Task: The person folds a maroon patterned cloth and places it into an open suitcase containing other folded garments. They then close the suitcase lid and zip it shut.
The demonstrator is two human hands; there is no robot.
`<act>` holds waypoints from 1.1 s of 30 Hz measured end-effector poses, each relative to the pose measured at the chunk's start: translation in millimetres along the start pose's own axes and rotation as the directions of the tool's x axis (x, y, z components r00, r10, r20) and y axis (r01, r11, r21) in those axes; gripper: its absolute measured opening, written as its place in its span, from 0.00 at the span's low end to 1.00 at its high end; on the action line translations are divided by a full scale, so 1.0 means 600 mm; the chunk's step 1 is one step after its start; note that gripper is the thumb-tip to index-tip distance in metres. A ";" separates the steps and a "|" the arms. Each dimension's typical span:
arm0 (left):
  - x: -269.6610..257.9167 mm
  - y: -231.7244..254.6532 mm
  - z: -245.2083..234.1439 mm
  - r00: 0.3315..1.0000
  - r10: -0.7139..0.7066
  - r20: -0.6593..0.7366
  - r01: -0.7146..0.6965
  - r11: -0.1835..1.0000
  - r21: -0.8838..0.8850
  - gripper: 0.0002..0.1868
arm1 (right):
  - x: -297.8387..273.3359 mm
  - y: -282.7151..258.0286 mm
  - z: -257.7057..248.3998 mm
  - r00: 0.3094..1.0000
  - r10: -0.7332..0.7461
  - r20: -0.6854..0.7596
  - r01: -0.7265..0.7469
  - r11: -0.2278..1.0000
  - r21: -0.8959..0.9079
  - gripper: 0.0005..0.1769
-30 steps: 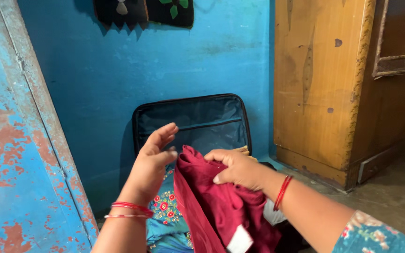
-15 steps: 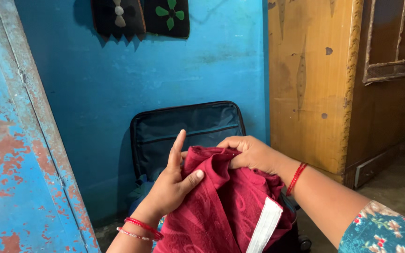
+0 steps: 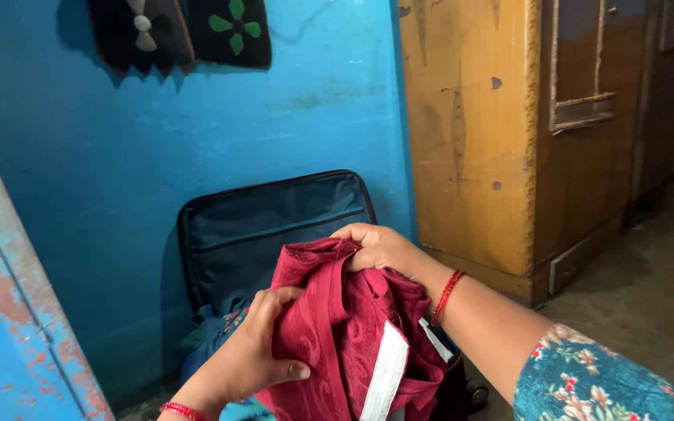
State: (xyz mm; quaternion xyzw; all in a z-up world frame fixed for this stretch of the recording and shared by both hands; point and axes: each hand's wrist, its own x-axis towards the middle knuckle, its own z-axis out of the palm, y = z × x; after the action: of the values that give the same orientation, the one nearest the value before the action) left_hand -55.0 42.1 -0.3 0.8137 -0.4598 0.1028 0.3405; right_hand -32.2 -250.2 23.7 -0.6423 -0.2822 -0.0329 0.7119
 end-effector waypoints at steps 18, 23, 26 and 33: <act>0.011 -0.012 0.033 0.835 -0.156 -0.528 0.163 0.986 -0.033 0.09 | -0.045 0.019 0.010 0.947 0.136 0.290 -0.014 0.923 -0.385 0.31; 0.021 -0.034 0.055 0.833 -0.147 -0.533 0.331 0.905 0.267 0.09 | -0.069 0.012 0.071 0.922 0.343 0.177 -0.277 0.907 -0.316 0.36; 0.024 -0.031 0.063 0.838 -0.164 -0.521 0.357 0.886 0.296 0.10 | -0.076 0.031 0.125 0.970 0.168 0.176 -0.133 0.972 -0.192 0.44; 0.033 -0.020 0.051 0.834 -0.314 -0.453 0.305 0.948 -0.095 0.14 | -0.046 0.073 0.154 0.998 -0.047 -0.053 0.037 0.986 -0.164 0.24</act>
State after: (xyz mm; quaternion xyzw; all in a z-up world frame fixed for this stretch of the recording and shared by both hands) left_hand -38.8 13.1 -19.3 0.8258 -0.2289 0.2329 0.4598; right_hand -70.7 -165.0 -26.1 -0.6911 -0.2718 -0.0890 0.6637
